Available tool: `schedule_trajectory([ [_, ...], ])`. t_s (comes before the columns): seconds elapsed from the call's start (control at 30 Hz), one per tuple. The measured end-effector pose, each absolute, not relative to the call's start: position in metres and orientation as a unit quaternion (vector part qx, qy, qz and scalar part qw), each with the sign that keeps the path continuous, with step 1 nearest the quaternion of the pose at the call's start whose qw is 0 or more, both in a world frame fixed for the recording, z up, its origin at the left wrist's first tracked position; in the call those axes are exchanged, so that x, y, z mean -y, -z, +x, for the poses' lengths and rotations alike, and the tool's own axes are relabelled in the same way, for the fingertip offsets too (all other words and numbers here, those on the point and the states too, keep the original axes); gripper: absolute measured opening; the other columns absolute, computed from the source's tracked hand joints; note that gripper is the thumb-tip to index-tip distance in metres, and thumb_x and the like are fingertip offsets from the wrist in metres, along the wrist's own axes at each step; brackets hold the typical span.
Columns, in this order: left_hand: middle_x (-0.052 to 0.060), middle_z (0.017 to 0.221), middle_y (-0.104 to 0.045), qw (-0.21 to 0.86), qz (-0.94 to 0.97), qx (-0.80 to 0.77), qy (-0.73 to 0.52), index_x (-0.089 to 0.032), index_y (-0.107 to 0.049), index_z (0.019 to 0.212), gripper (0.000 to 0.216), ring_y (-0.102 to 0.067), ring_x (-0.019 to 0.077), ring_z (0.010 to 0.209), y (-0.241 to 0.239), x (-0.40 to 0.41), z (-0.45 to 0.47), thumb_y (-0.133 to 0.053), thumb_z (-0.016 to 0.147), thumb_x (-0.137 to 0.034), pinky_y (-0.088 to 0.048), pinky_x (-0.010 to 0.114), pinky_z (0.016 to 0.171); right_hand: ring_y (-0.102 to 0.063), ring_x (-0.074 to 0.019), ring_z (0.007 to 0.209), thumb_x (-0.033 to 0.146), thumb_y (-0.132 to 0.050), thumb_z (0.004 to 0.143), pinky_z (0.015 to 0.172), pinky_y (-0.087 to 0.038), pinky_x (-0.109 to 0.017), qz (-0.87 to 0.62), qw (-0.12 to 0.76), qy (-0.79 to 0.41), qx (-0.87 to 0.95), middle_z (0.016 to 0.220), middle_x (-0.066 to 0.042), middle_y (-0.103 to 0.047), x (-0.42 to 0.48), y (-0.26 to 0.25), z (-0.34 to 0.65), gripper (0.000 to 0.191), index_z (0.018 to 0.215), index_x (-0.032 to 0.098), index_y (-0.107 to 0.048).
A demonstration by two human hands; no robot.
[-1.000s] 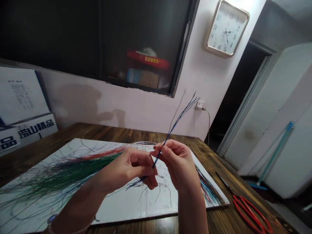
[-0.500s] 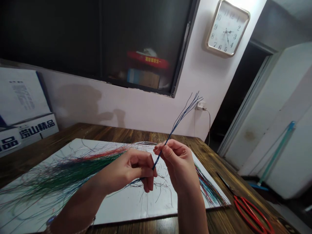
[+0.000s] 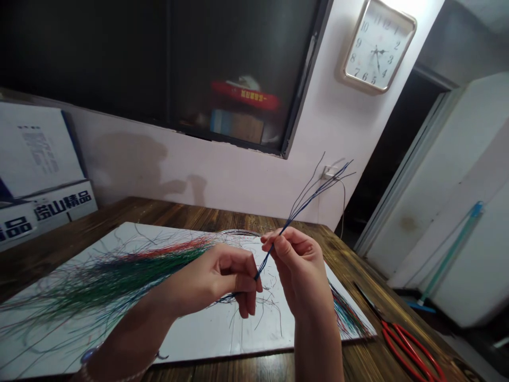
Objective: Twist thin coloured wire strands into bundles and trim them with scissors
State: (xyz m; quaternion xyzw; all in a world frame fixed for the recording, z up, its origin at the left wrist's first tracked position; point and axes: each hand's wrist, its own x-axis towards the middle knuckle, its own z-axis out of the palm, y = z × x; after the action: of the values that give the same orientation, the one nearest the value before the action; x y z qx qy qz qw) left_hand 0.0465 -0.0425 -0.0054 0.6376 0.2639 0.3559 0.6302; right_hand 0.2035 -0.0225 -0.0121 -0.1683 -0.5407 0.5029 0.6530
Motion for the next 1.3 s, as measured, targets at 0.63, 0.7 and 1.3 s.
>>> schedule_trajectory([
  [0.63,-0.001,0.074,-0.069,0.470,0.503,-0.318,-0.652,-0.020,-0.073,0.071,0.004,-0.058,0.0106,0.070,0.001,0.031,0.044,-0.074,0.070,-0.024,-0.044,0.021,0.065,-0.068,-0.0132,0.072,0.027,-0.071,0.077,0.071,-0.055,-0.026,-0.252,0.499,-0.512,0.652,0.075,-0.005,-0.074,0.023,0.013,0.188,0.018,0.093,0.019,-0.074],
  [0.7,-0.001,0.071,-0.067,0.451,0.516,-0.330,-0.649,-0.020,-0.073,0.073,0.008,-0.056,0.0100,0.067,0.001,0.030,0.042,-0.072,0.072,-0.027,-0.043,0.021,0.064,-0.066,-0.0107,0.061,0.027,-0.069,0.078,0.061,-0.054,-0.023,-0.257,0.505,-0.508,0.648,0.069,-0.003,-0.072,0.023,0.013,0.187,0.015,0.089,0.018,-0.074],
  [1.3,0.003,0.066,-0.064,0.368,0.604,-0.350,-0.614,-0.017,-0.075,0.077,0.027,-0.054,0.0104,0.064,-0.001,0.023,0.013,-0.059,0.085,-0.037,-0.042,0.022,0.062,-0.058,-0.0073,0.054,0.013,-0.050,0.086,0.053,-0.051,-0.021,-0.304,0.478,-0.260,0.782,0.072,0.001,-0.065,0.028,0.018,0.183,0.032,0.114,0.021,-0.062],
])
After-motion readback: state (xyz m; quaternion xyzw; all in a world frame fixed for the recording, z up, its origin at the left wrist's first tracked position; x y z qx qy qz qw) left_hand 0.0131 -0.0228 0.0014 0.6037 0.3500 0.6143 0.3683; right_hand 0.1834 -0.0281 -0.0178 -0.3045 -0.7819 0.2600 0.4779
